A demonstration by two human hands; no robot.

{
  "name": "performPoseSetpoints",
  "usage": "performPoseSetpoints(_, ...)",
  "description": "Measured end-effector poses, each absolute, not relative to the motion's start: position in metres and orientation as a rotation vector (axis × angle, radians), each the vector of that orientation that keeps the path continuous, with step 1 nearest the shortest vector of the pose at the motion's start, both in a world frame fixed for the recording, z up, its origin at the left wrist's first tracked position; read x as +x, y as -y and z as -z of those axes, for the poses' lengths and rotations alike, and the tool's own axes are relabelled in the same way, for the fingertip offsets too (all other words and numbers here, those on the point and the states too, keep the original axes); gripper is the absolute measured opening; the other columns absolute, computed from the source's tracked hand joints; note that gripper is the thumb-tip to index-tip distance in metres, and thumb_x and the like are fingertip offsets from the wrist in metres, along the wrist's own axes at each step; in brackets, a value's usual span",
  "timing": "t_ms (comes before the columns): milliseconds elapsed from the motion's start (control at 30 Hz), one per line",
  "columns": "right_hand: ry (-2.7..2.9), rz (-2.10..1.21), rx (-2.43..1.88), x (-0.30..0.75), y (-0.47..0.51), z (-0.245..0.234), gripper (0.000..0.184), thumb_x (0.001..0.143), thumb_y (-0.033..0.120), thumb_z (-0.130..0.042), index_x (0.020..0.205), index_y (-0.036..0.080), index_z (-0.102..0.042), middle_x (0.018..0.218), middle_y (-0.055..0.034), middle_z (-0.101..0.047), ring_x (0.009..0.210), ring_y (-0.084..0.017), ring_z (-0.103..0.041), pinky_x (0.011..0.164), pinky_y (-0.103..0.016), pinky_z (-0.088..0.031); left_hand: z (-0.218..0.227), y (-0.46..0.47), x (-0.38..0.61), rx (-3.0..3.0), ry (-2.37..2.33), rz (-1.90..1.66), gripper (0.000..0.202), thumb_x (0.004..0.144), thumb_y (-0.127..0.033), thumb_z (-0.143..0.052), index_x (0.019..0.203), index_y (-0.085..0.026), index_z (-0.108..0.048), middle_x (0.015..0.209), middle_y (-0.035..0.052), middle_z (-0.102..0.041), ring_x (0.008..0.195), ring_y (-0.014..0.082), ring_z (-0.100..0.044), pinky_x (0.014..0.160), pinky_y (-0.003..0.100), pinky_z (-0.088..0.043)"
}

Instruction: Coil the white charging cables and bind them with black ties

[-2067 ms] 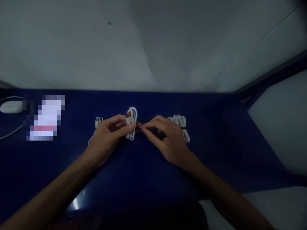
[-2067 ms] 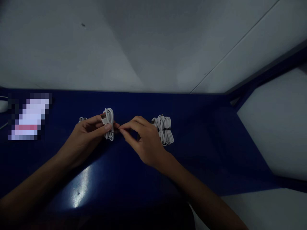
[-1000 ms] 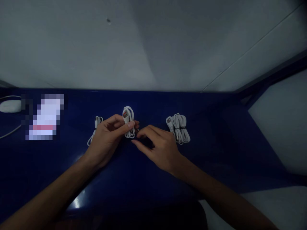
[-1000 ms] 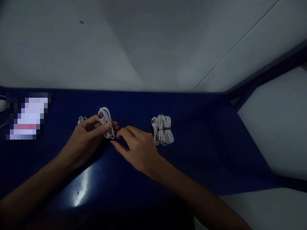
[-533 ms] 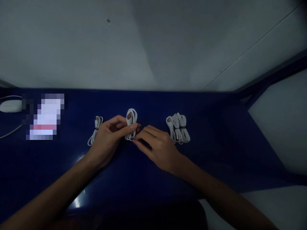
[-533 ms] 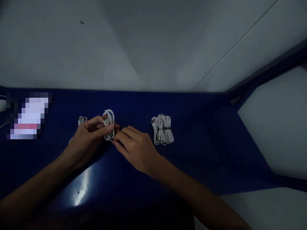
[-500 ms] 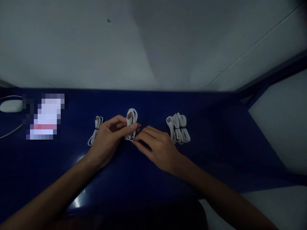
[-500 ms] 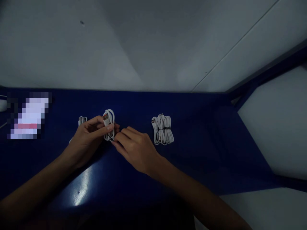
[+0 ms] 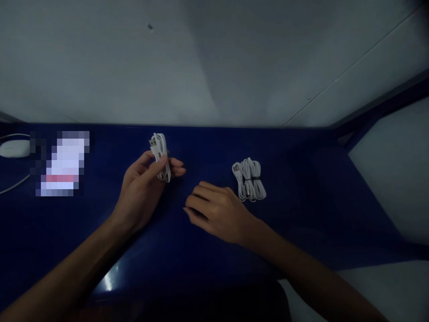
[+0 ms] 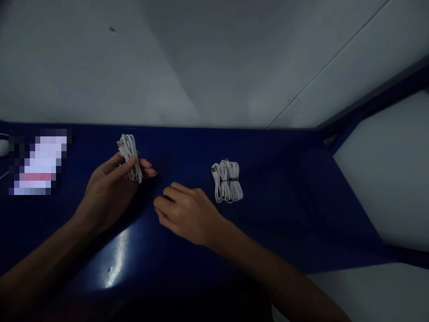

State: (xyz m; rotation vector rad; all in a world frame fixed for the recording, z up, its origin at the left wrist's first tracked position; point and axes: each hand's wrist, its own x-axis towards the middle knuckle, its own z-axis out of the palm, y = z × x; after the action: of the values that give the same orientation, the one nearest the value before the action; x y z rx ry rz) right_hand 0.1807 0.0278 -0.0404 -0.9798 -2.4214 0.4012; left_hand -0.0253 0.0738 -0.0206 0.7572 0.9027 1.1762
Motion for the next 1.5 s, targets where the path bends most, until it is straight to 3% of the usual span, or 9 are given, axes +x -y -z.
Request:
performPoseSetpoints(67, 2.405, -0.390, -1.006, 0.182, -0.029, 0.038, 0.023, 0.113, 0.019, -0.059, 0.097, 0.015, -0.076, 0.091, -0.0046, -0.074, 0.084, -0.017, -0.065, 0.065, -0.031, -0.054, 0.022, -0.074, -0.026, 0.717, -0.885, -1.188, 0.007, 0.103, -0.017, -0.076, 0.110, -0.016, -0.078, 0.099, 0.0057, -0.079, 0.093, 0.0187, -0.077, 0.098, 0.033, -0.062)
performPoseSetpoints(300, 2.209, -0.276, -1.218, 0.188, -0.035, 0.033, 0.022, 0.111, 0.017, -0.059, 0.093, 0.016, -0.071, 0.087, -0.0051, -0.073, 0.077, -0.017, -0.066, 0.064, -0.031, -0.050, 0.026, -0.074, -0.023, 0.691, -0.920, -1.159, 0.011, 0.098, -0.014, -0.079, 0.109, -0.015, -0.078, 0.085, 0.0027, -0.069, 0.079, 0.0146, -0.065, 0.077, 0.025, -0.058)
performPoseSetpoints(433, 2.138, -0.181, -1.330, 0.187, -0.034, 0.034, 0.024, 0.109, 0.018, -0.061, 0.087, 0.017, -0.069, 0.081, -0.0035, -0.070, 0.069, -0.015, -0.062, 0.059, -0.030, -0.045, 0.025, -0.074, -0.021, 0.694, -0.930, -1.150, 0.010, 0.098, -0.016, -0.079, 0.108, -0.016, -0.078, 0.082, 0.0021, -0.066, 0.077, 0.0149, -0.062, 0.074, 0.026, -0.056)
performPoseSetpoints(700, 2.045, -0.289, -1.450, 0.183, -0.031, 0.038, 0.024, 0.108, 0.018, -0.066, 0.084, 0.018, -0.067, 0.070, 0.0016, -0.067, 0.061, -0.012, -0.061, 0.057, -0.028, -0.040, 0.026, -0.071, -0.020, 0.824, -0.995, -1.047, 0.010, 0.095, -0.021, -0.087, 0.103, -0.019, -0.081, 0.089, 0.0001, -0.065, 0.071, 0.0109, -0.059, 0.072, 0.023, -0.053)
performPoseSetpoints(867, 2.052, -0.239, -1.385, 0.181, -0.030, 0.036, 0.026, 0.107, 0.017, -0.066, 0.082, 0.017, -0.067, 0.071, 0.0003, -0.069, 0.063, -0.012, -0.062, 0.058, -0.028, -0.042, 0.028, -0.068, -0.019, 0.907, -1.045, -0.985, 0.015, 0.092, -0.030, -0.091, 0.100, -0.020, -0.084, 0.098, 0.0005, -0.067, 0.068, 0.0084, -0.056, 0.069, 0.023, -0.050)
performPoseSetpoints(1100, 2.016, -0.184, -1.356, 0.180, -0.028, 0.035, 0.027, 0.109, 0.018, -0.062, 0.082, 0.020, -0.066, 0.070, -0.0002, -0.069, 0.061, -0.013, -0.060, 0.057, -0.029, -0.042, 0.025, -0.068, -0.018, 0.897, -1.080, -0.982, 0.015, 0.092, -0.033, -0.092, 0.096, -0.019, -0.086, 0.093, 0.0040, -0.075, 0.065, 0.0099, -0.056, 0.065, 0.024, -0.049)
performPoseSetpoints(1200, 1.985, -0.187, -1.369, 0.181, -0.028, 0.035, 0.022, 0.108, 0.020, -0.064, 0.087, 0.020, -0.069, 0.075, -0.0014, -0.072, 0.065, -0.015, -0.063, 0.058, -0.030, -0.045, 0.026, -0.067, -0.018, 0.891, -1.112, -0.980, 0.015, 0.089, -0.032, -0.094, 0.096, -0.019, -0.088, 0.092, 0.0050, -0.077, 0.066, 0.0106, -0.058, 0.067, 0.026, -0.050)
performPoseSetpoints(1367, 1.980, -0.303, -1.314, 0.183, -0.029, 0.034, 0.011, 0.110, 0.021, -0.067, 0.101, 0.019, -0.072, 0.088, -0.0020, -0.076, 0.074, -0.015, -0.069, 0.065, -0.029, -0.051, 0.027, -0.063, -0.019, 1.071, -1.235, -0.937, 0.019, 0.088, -0.037, -0.094, 0.092, -0.020, -0.089, 0.066, 0.0005, -0.067, 0.064, 0.0150, -0.059, 0.065, 0.029, -0.045)
performPoseSetpoints(1500, 1.982, -0.336, -1.260, 0.182, -0.029, 0.034, 0.006, 0.110, 0.023, -0.069, 0.107, 0.019, -0.072, 0.090, -0.0028, -0.077, 0.078, -0.016, -0.071, 0.068, -0.029, -0.053, 0.021, -0.060, -0.018, 1.210, -1.283, -0.939, 0.020, 0.088, -0.041, -0.094, 0.091, -0.021, -0.089, 0.062, -0.0004, -0.066, 0.061, 0.0164, -0.059, 0.061, 0.030, -0.041)
